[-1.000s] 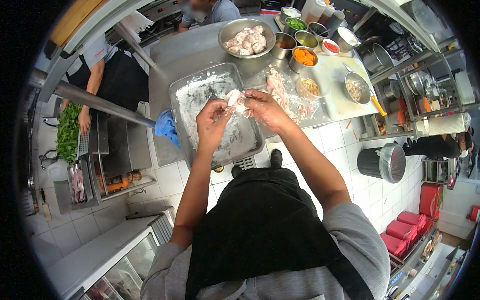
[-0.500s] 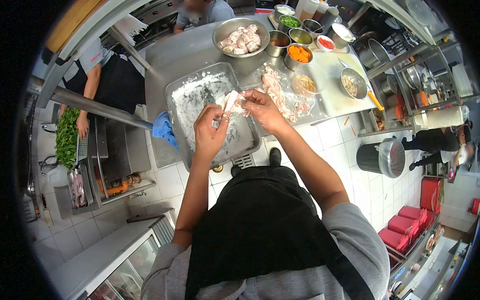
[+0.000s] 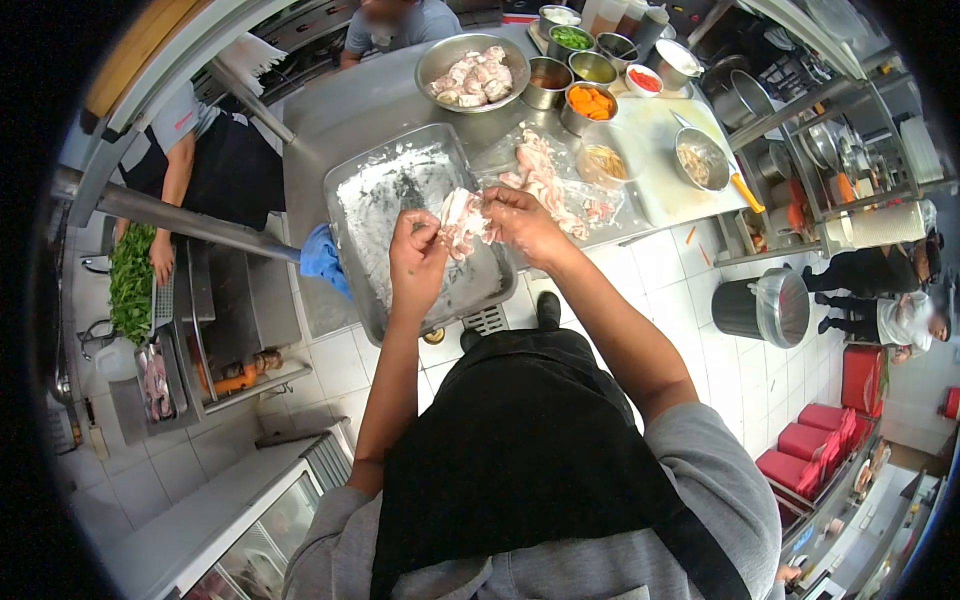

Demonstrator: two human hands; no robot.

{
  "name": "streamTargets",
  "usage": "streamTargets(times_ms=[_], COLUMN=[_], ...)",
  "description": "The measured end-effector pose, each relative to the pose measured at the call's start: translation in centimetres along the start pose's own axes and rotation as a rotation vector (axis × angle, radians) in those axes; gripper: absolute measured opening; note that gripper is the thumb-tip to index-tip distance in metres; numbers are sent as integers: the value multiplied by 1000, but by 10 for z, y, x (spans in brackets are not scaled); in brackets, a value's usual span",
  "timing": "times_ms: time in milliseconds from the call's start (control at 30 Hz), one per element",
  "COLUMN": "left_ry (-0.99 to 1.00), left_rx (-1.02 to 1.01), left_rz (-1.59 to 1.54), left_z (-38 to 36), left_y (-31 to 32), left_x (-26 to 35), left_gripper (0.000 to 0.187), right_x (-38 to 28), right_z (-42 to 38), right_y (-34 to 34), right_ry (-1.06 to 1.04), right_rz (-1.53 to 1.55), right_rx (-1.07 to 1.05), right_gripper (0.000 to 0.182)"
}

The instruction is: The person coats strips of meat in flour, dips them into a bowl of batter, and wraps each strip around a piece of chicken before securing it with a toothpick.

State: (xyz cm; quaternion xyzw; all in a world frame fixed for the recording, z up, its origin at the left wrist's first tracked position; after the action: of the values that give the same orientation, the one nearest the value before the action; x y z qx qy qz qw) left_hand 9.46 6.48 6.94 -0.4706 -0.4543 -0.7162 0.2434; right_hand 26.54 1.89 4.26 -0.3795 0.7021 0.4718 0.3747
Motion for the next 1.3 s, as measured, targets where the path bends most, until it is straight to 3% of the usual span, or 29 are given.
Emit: streamTargets(times_ms=[167,300,400,500,600,667,767,867,933,1000,1067,1133,1167,1200,1233,1267,1300], left_ry=[-124,-37,24,-170,-70,-133,-127,-217,-118,-165,-218,-256,-249,-236,-251,-237,-225], left_rx=[-92,-76,-54,-107,-130,-79,31,141,117,176,232,321,294,279,328,374,322], left_rz=[95,271,41,-5,32,87,86,152,-169,-136,-129,-94,-83,-79,-72,-59,-80], left_z=[0,2,5,3,-1,-5,-5,-6,-4,-3,-2,-2,-2,-3,-4,-5,-5], left_y=[6,-3,-1,10,13,8,4,-11,-11,-22,-29,-37,-42,-43,-32,-41,-49], left_x=[-8,-24,-26,-27,-36,-49,-61,-77,-80,-79,-77,-79,-80,-81,-69,-71,-75], left_gripper=[19,17,25,47,43,39,31,31,29,29,28,28,30,33,35,35,32], right_x=[3,7,22,25,25,24,44,30,12,3,-43,-79,-105,-127,-136,-136,-136], right_z=[-4,-4,-2,-12,-14,-17,-5,-8,-13,-11,-19,-30,-34,-43,-44,-39,-35], right_y=[-7,-7,-11,-9,-10,-12,-29,-44,-60,-99,-140,-207,-232,-245,-258,-261,-248], right_ry=[32,83,154,225,236,241,365,265,164,110,-290,-330,-387,-402,-304,-389,-325], right_rz=[125,241,255,259,228,210,-55,-287,-450,-515,-714,-573,-843,-781,-777,-715,-689], right_rx=[-32,-134,-211,-240,-242,-221,-190,-37,37,51,63,180,244,313,319,225,136], right_gripper=[34,29,25,27,29,32,45,45,43,32,23,19,15,16,16,17,16])
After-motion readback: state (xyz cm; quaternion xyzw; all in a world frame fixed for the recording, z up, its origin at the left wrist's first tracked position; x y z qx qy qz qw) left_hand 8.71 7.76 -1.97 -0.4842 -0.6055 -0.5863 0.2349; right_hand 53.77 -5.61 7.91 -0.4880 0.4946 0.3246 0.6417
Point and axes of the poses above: each hand's wrist, its own z-axis towards the middle knuckle, its own y-axis out of the palm, x = y × z, the point moved 5 cm from there along z, towards the middle knuckle, and after that the axes turned 6 degrees about -z, right-handed, at the moved point
